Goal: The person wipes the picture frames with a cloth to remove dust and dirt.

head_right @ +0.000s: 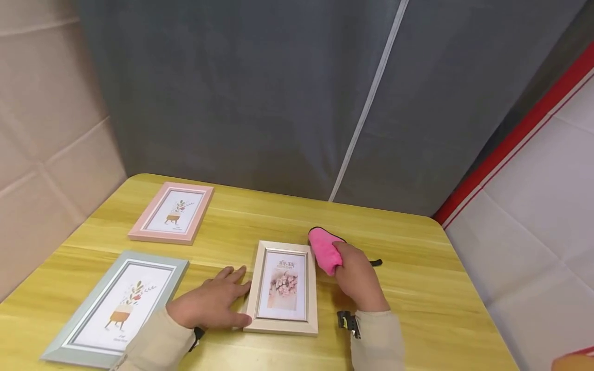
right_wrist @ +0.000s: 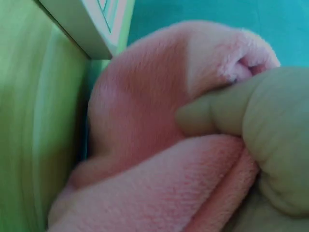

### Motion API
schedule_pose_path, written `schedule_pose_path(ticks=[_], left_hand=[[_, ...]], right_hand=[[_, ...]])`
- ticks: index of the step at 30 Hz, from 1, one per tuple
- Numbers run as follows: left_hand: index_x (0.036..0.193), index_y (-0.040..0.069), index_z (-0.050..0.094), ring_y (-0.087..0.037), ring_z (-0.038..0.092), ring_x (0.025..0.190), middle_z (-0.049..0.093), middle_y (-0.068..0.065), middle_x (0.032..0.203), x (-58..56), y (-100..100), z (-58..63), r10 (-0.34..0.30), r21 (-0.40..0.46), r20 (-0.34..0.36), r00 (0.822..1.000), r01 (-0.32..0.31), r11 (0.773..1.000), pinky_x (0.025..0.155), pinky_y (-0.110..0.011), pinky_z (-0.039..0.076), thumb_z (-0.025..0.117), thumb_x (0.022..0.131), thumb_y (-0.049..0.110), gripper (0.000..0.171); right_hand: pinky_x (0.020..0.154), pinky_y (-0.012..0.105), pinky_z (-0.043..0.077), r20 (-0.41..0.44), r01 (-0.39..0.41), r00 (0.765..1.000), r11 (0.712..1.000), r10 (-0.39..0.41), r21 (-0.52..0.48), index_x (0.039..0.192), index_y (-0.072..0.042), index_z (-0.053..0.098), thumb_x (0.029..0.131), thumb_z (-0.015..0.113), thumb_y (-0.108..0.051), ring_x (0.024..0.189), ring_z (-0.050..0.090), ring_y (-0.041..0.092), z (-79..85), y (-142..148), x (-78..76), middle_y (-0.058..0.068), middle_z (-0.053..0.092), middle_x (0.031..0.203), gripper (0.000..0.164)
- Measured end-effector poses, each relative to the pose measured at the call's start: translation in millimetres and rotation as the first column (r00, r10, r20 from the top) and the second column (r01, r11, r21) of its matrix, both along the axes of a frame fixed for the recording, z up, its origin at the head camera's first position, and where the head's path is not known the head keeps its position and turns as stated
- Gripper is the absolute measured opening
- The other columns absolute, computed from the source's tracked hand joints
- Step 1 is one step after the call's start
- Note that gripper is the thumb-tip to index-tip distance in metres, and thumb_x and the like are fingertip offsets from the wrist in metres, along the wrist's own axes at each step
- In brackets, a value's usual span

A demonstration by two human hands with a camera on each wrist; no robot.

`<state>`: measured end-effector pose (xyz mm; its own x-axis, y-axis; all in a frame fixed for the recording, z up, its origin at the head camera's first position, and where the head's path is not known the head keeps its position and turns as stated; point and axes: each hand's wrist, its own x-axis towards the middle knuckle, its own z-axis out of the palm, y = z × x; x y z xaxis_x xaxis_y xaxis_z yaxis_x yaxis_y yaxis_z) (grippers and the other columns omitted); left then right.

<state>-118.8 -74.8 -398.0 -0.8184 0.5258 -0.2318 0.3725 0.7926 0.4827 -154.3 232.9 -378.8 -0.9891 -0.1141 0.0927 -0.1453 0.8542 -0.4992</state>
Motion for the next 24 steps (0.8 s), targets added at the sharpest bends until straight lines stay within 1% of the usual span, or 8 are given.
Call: schedule_pose_path(ticks=[3, 6, 8, 10, 17, 22, 24], left_hand=[[0.139, 0.004, 0.056, -0.053, 0.018, 0.142, 0.028, -0.027, 0.156, 1.5, 2, -0.5, -0.005, 0.012, 0.011, 1.0, 0.004, 1.0, 0.109, -0.068, 0.023, 0.075, 0.078, 0.052, 0.08], [0.141, 0.006, 0.056, -0.054, 0.016, 0.143, 0.025, -0.029, 0.156, 2.8, 4, -2.1, -0.018, 0.016, 0.016, 1.0, 0.018, 1.0, 0.11, -0.068, 0.022, 0.074, 0.077, 0.052, 0.081], [0.142, 0.006, 0.055, -0.052, 0.014, 0.143, 0.023, -0.029, 0.157, 2.9, 6, -3.0, -0.024, 0.012, 0.018, 1.0, 0.023, 1.0, 0.11, -0.068, 0.021, 0.073, 0.078, 0.053, 0.081], [0.142, 0.006, 0.054, -0.052, 0.014, 0.144, 0.022, -0.029, 0.157, 2.6, 7, -3.5, -0.025, 0.005, 0.019, 1.0, 0.024, 1.0, 0.111, -0.067, 0.021, 0.073, 0.078, 0.053, 0.082], [0.142, 0.006, 0.054, -0.051, 0.013, 0.144, 0.021, -0.029, 0.158, 1.2, 7, -3.0, -0.018, -0.012, 0.018, 1.0, 0.019, 1.0, 0.111, -0.067, 0.02, 0.073, 0.079, 0.054, 0.082], [0.142, 0.005, 0.054, -0.052, 0.014, 0.143, 0.022, -0.029, 0.157, 1.6, 6, -3.1, -0.028, -0.01, 0.009, 1.0, 0.028, 1.0, 0.111, -0.067, 0.021, 0.073, 0.078, 0.054, 0.082], [0.142, 0.005, 0.054, -0.052, 0.014, 0.144, 0.022, -0.029, 0.157, 2.2, 6, -3.2, -0.026, -0.008, 0.012, 1.0, 0.026, 1.0, 0.111, -0.067, 0.021, 0.073, 0.079, 0.053, 0.082]], right_hand=[[0.101, 0.055, 0.045, -0.01, -0.02, 1.0, 0.998, 0.021, 0.059, 0.13, 0.001, 0.061, 0.089, 0.053, 0.008, 0.116, 0.059, 0.038, -4.2, -6, -1.5, 0.018, 0.065, 0.124, 0.043], [0.103, 0.052, 0.044, 0.038, -0.066, 0.997, 0.991, 0.062, 0.12, 0.129, 0.001, 0.062, 0.088, 0.054, 0.006, 0.118, 0.059, 0.037, -9.2, -14, -1.3, 0.016, 0.066, 0.124, 0.042], [0.104, 0.051, 0.042, 0.079, -0.089, 0.994, 0.985, 0.078, 0.15, 0.13, 0.001, 0.062, 0.089, 0.055, 0.003, 0.121, 0.058, 0.037, -11.4, -20, -0.8, 0.016, 0.065, 0.126, 0.042], [0.106, 0.051, 0.041, 0.106, -0.095, 0.991, 0.982, 0.078, 0.166, 0.132, 0.002, 0.061, 0.09, 0.057, 0.001, 0.124, 0.056, 0.037, -12.5, -23, -1.0, 0.016, 0.063, 0.129, 0.042], [0.11, 0.051, 0.037, 0.145, -0.094, 0.987, 0.977, 0.067, 0.189, 0.135, 0.001, 0.059, 0.093, 0.06, -0.002, 0.132, 0.048, 0.037, -9.7, -35, -1.2, 0.017, 0.057, 0.139, 0.043], [0.109, 0.052, 0.037, 0.155, -0.118, 0.984, 0.965, 0.083, 0.233, 0.134, -0.001, 0.06, 0.09, 0.065, -0.002, 0.13, 0.05, 0.037, -7.3, -47, 1.6, 0.019, 0.058, 0.137, 0.044], [0.107, 0.052, 0.039, 0.151, -0.125, 0.984, 0.962, 0.09, 0.241, 0.133, -0.001, 0.061, 0.088, 0.068, -0.001, 0.126, 0.053, 0.037, -7.6, -51, 1.1, 0.019, 0.06, 0.133, 0.046]])
